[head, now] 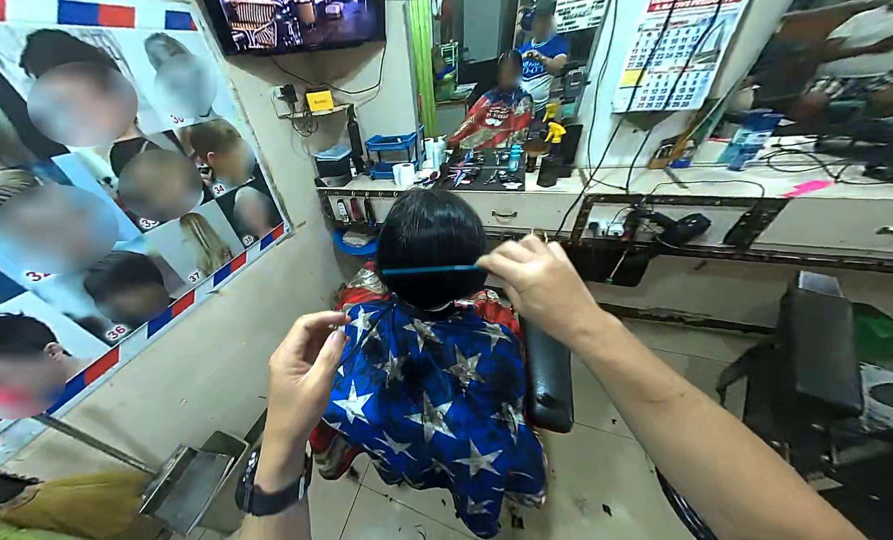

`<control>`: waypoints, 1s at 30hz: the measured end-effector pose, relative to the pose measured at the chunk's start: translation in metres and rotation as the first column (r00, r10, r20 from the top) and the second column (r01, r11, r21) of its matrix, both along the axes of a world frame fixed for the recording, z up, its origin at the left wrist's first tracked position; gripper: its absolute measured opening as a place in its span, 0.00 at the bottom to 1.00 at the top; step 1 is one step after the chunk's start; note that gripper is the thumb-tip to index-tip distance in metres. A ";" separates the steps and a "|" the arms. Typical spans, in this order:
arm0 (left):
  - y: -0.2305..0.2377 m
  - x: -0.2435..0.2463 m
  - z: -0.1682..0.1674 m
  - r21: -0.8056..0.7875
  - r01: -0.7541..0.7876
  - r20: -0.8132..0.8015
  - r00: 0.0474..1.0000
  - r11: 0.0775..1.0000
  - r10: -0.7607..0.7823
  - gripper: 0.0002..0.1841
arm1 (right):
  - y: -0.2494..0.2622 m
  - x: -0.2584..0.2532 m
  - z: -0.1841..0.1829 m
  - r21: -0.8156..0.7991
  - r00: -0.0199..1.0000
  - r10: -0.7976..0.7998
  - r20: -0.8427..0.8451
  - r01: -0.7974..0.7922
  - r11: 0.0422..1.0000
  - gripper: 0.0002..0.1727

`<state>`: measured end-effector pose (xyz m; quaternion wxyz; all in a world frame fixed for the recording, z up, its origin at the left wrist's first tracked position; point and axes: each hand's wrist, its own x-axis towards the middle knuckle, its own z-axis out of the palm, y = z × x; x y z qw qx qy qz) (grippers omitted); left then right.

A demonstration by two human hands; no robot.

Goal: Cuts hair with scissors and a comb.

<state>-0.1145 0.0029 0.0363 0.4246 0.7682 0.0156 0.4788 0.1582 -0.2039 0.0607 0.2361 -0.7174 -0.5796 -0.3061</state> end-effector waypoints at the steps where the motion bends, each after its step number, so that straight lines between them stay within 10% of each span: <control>1: 0.002 0.005 0.003 0.005 -0.011 -0.010 1.000 1.000 0.011 0.11 | -0.004 -0.004 -0.016 -0.038 1.000 0.017 -0.015 -0.018 0.999 0.15; 5: 0.008 0.030 0.022 0.063 -0.063 -0.053 0.996 0.996 0.066 0.13 | -0.031 -0.021 -0.077 -0.167 0.971 0.183 -0.156 -0.208 0.964 0.14; 12: -0.006 0.083 0.054 0.102 -0.227 -0.104 0.966 0.969 0.237 0.13 | -0.053 -0.034 -0.097 0.456 0.563 0.388 -0.729 -0.023 0.890 0.14; 30: -0.045 0.132 0.032 0.059 -0.677 -0.227 0.706 0.734 0.670 0.29 | -0.006 -0.071 -0.110 0.403 0.475 0.355 -0.805 -0.003 0.915 0.17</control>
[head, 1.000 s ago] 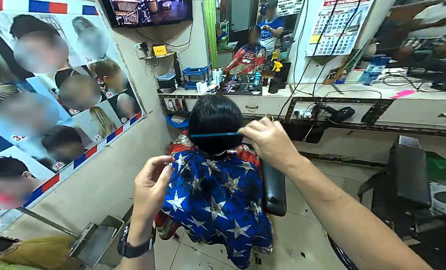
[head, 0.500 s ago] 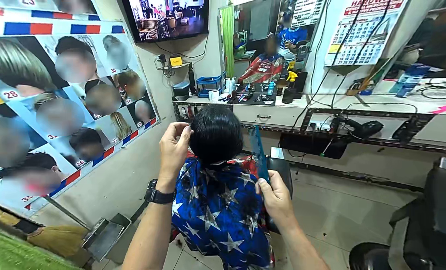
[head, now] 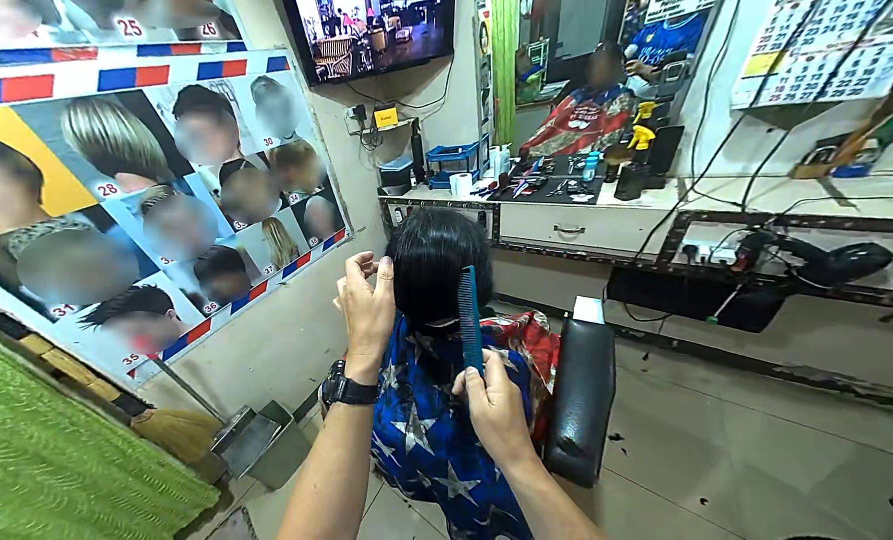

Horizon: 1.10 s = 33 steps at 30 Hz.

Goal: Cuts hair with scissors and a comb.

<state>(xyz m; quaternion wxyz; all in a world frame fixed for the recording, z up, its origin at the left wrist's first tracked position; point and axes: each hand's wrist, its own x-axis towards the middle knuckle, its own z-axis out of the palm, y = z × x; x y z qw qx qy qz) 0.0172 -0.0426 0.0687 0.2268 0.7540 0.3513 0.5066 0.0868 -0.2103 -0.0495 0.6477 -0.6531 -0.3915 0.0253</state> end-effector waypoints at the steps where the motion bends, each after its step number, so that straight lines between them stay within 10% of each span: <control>1: -0.004 0.001 -0.003 -0.012 -0.013 -0.021 1.000 1.000 0.013 0.29 | 0.002 -0.003 -0.003 -0.025 1.000 0.011 0.001 -0.011 1.000 0.17; 13: -0.050 0.030 -0.020 0.058 -0.126 -0.222 0.966 0.990 0.136 0.49 | 0.001 -0.006 -0.019 -0.207 0.983 0.096 0.156 -0.063 0.976 0.22; 25: -0.046 0.040 -0.016 0.088 0.004 -0.192 0.981 0.996 0.013 0.18 | -0.045 0.048 -0.021 -0.378 0.811 0.329 0.484 -0.145 0.914 0.22; 33: -0.041 0.010 -0.001 0.053 0.120 -0.141 0.984 0.991 -0.112 0.09 | -0.009 0.109 0.054 -0.292 0.677 0.198 0.709 0.027 0.956 0.20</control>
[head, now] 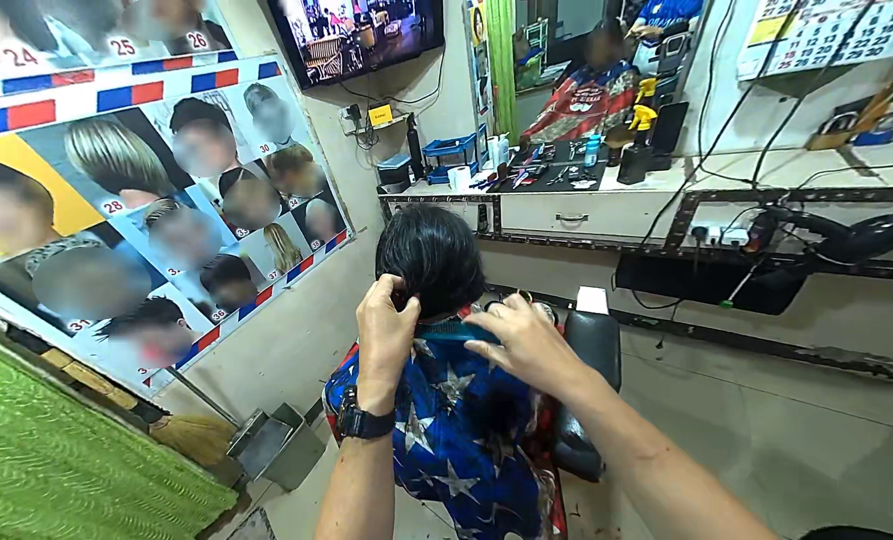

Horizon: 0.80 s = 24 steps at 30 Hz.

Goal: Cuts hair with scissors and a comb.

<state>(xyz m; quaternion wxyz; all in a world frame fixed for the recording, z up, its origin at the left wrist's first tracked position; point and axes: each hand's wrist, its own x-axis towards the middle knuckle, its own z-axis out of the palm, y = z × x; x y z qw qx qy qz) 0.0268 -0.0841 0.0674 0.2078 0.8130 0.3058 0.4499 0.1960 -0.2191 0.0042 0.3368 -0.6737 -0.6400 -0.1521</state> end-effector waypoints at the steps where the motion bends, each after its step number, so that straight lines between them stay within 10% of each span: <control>1: -0.001 -0.003 0.002 0.004 0.000 -0.010 1.000 1.000 0.000 0.08 | 0.009 0.005 0.007 0.006 1.000 0.006 0.014 -0.006 1.000 0.18; 6: -0.001 -0.023 -0.001 -0.024 0.113 0.123 0.986 0.993 -0.110 0.09 | 0.040 0.024 0.035 0.187 0.994 -0.038 0.106 0.018 0.982 0.15; 8: 0.004 -0.039 -0.009 -0.263 0.344 0.309 0.915 0.901 -0.259 0.12 | 0.039 0.024 0.038 0.246 0.986 -0.061 0.155 0.022 0.969 0.15; 11: 0.037 -0.045 -0.036 -0.596 0.784 0.602 0.580 0.175 -0.550 0.46 | 0.031 0.021 0.037 0.301 0.968 -0.100 0.229 0.027 0.953 0.14; 14: 0.058 -0.009 -0.048 -0.446 0.785 0.868 0.263 -0.429 -0.421 0.70 | 0.023 0.015 0.038 0.326 0.947 -0.142 0.289 0.042 0.945 0.14; 24: 0.052 0.023 -0.025 -0.130 0.747 0.988 0.041 -0.652 -0.150 0.57 | -0.026 -0.024 0.065 0.235 0.941 -0.022 0.336 -0.062 0.970 0.22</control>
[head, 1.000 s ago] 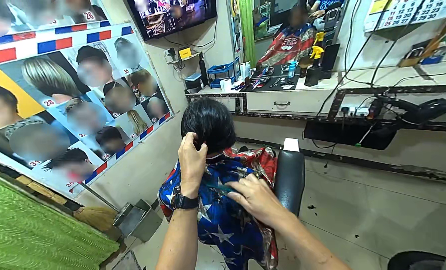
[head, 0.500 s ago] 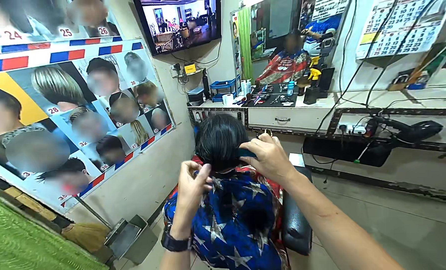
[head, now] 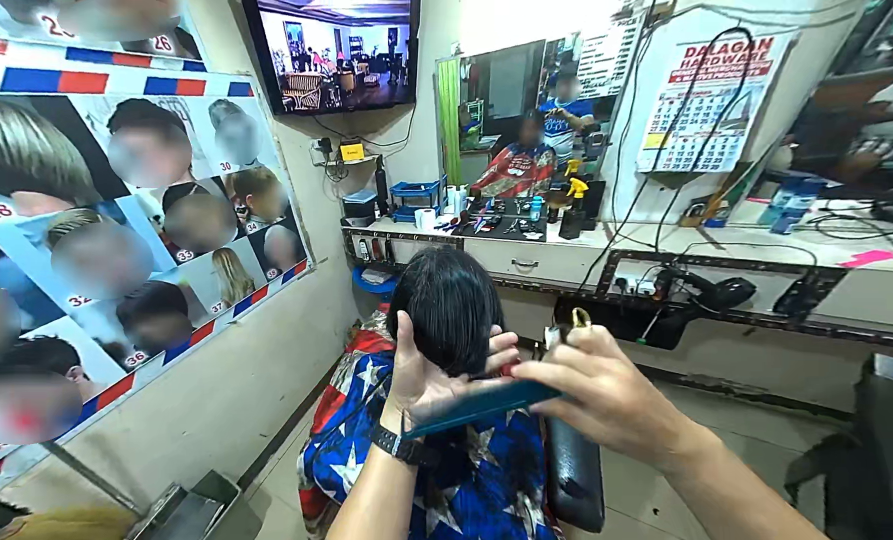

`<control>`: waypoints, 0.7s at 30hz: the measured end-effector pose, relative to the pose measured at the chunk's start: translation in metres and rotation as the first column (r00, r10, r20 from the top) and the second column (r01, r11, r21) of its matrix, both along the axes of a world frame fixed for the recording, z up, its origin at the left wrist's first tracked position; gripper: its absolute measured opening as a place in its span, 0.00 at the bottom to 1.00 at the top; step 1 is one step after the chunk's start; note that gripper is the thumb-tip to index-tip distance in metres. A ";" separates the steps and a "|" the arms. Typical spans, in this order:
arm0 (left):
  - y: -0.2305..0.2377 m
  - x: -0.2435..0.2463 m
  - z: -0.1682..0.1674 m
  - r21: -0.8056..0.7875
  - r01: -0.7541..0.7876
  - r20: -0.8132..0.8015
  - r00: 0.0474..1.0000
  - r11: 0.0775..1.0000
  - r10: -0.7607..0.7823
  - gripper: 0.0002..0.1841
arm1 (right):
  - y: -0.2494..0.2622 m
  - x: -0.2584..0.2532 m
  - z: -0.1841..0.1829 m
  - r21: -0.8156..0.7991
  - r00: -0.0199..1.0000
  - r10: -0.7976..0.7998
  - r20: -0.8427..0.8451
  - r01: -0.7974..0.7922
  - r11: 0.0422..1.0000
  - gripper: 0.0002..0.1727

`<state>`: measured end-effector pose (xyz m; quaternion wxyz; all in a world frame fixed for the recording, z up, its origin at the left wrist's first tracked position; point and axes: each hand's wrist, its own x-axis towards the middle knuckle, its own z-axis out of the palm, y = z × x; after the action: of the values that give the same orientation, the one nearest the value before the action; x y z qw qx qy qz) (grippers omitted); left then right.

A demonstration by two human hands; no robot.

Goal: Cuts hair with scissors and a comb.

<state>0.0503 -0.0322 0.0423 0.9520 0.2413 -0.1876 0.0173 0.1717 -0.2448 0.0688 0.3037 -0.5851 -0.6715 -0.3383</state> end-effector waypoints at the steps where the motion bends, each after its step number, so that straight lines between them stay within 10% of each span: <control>1: 0.004 -0.002 0.001 -0.009 0.028 -0.024 0.999 1.000 -0.028 0.50 | 0.002 0.005 0.010 0.016 0.999 -0.003 -0.049 0.004 1.000 0.25; 9: 0.015 -0.008 0.015 0.183 0.105 -0.152 0.985 0.977 -0.078 0.23 | 0.069 0.074 0.075 -0.130 0.920 -0.271 -0.283 0.243 0.961 0.14; 19: 0.024 -0.009 0.002 0.280 0.135 -0.054 0.991 0.950 -0.125 0.22 | 0.078 0.073 0.068 -0.315 0.918 -0.117 -0.378 -0.009 0.949 0.14; 21: 0.027 -0.008 -0.008 0.346 0.070 0.028 0.996 0.936 -0.085 0.35 | 0.070 0.066 0.061 -0.325 0.934 -0.105 -0.342 -0.013 0.946 0.16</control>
<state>0.0418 -0.0054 0.0342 0.8907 0.3963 -0.2173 -0.0484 0.2381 -0.1748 0.1301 0.3123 -0.6939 -0.6376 -0.1202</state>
